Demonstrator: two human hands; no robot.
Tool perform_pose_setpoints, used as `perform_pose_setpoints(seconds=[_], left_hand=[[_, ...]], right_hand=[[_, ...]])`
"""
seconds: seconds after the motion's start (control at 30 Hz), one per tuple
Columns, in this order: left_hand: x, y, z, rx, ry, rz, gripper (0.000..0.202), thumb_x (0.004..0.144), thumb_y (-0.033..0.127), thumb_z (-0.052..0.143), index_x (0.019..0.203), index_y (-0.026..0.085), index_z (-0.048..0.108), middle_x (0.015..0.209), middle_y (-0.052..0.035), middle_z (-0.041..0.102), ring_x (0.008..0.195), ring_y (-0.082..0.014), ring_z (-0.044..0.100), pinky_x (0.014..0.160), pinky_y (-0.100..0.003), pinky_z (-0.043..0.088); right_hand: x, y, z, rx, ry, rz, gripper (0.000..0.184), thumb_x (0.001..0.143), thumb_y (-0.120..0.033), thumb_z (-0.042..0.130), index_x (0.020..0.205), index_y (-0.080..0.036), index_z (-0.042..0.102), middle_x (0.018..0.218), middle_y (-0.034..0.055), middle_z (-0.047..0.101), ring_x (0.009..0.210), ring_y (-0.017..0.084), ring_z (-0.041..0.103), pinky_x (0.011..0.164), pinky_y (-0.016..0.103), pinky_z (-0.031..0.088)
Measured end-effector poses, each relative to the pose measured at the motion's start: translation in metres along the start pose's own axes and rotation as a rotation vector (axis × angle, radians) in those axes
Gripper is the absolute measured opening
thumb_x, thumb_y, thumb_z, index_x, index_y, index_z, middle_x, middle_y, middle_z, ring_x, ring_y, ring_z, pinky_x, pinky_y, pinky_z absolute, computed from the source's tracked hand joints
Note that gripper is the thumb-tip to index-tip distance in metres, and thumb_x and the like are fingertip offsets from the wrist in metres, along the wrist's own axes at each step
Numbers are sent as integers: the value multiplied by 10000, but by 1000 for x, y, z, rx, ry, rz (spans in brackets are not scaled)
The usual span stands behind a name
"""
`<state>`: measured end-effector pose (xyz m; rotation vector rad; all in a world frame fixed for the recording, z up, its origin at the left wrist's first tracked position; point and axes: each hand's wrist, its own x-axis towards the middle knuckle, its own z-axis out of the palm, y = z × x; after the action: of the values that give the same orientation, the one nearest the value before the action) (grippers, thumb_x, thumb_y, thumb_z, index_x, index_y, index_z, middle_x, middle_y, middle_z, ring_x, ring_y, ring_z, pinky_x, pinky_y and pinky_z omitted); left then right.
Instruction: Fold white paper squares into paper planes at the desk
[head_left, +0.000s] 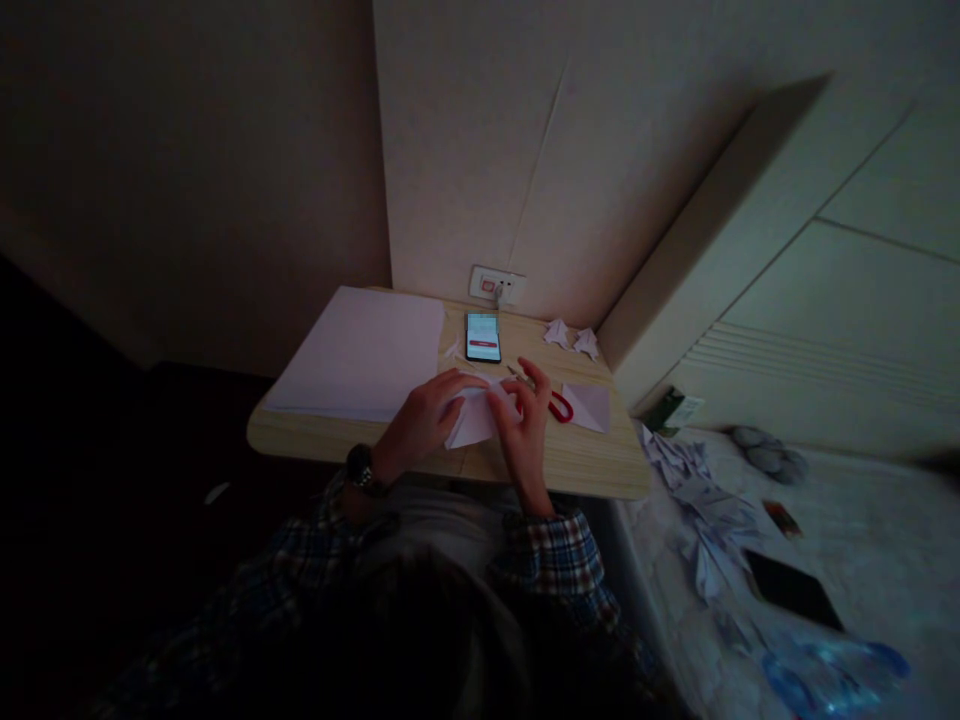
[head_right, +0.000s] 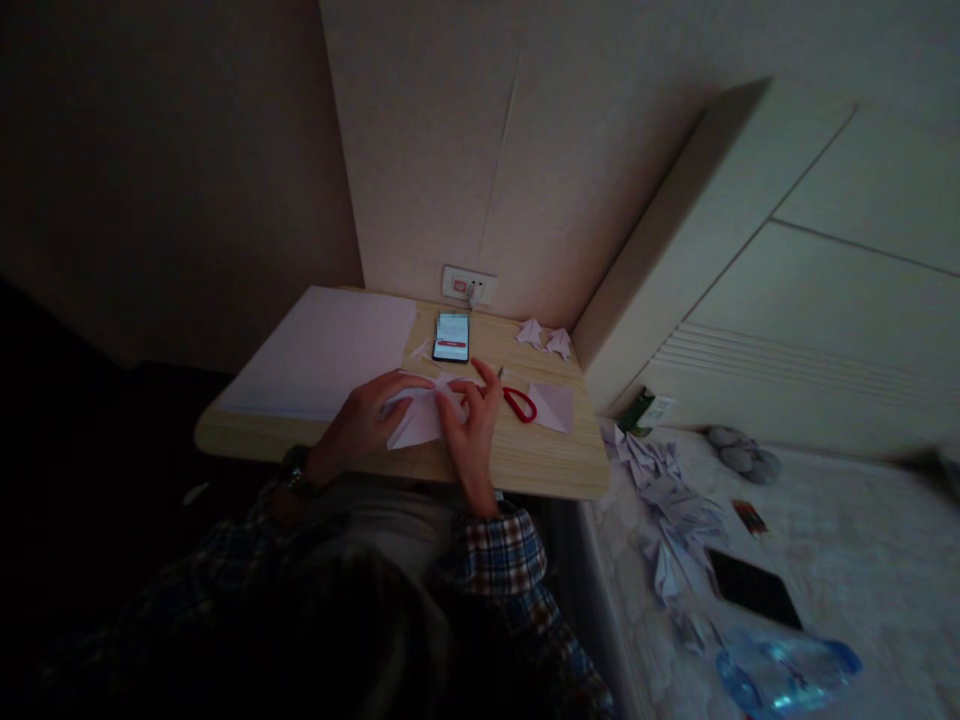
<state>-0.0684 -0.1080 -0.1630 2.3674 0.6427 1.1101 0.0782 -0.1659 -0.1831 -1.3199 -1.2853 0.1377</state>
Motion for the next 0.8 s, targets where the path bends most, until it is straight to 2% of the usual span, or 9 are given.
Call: perform_pose_setpoints(seconds=[0.1, 0.17, 0.3, 0.4, 0.53, 0.63, 0.8], left_hand=[[0, 3, -5, -41, -20, 22, 281, 865, 118, 456, 1081, 199, 616, 1074, -61, 663, 1029, -195, 606, 943, -355, 474], [-1, 4, -8, -97, 14, 8, 246, 876, 196, 507, 1106, 196, 594, 1118, -80, 643, 1066, -209, 592, 962, -373, 464], [-10, -2, -6, -308, 142, -71, 412, 844, 314, 596, 1221, 214, 462, 1281, -125, 538, 1186, -245, 537, 991, -411, 452], [-18, -10, 1, -355, 215, -73, 523, 761, 371, 700, 1168, 219, 408, 1313, -142, 493, 1245, -260, 484, 1038, -440, 409], [-20, -8, 6, -175, 211, -98, 375, 728, 356, 723, 959, 210, 466, 1237, -125, 530, 1193, -268, 504, 1020, -448, 407], [-18, -2, 6, -32, 189, -104, 237, 763, 277, 667, 927, 207, 511, 1188, -97, 551, 1157, -252, 518, 1004, -427, 417], [-16, 1, 7, 60, 198, -118, 66, 808, 185, 562, 874, 186, 557, 1112, -94, 582, 1069, -233, 568, 949, -385, 460]], right_hand=[[3, 0, -3, 37, -63, -5, 63, 835, -270, 577, 808, -215, 594, 1181, 60, 563, 1117, 213, 503, 944, 399, 402], [5, 2, -3, 57, -46, 5, 67, 832, -263, 572, 797, -210, 594, 1046, 51, 593, 1019, 201, 538, 908, 379, 418], [4, 4, 1, 45, 55, 51, 85, 815, -280, 571, 774, -206, 574, 897, 25, 551, 890, 189, 532, 845, 357, 435], [3, 4, 4, 16, 115, 69, 96, 817, -294, 564, 771, -210, 557, 874, 18, 539, 873, 186, 521, 822, 348, 432], [2, 5, 5, -23, 160, 60, 111, 829, -299, 551, 760, -213, 541, 836, 14, 543, 846, 186, 515, 794, 336, 424], [1, 5, 6, -41, 180, 59, 107, 831, -289, 545, 756, -213, 537, 820, 15, 542, 829, 188, 512, 780, 335, 419], [0, 6, 8, -70, 165, 50, 101, 830, -284, 548, 764, -208, 541, 839, 21, 531, 827, 190, 515, 781, 343, 423]])
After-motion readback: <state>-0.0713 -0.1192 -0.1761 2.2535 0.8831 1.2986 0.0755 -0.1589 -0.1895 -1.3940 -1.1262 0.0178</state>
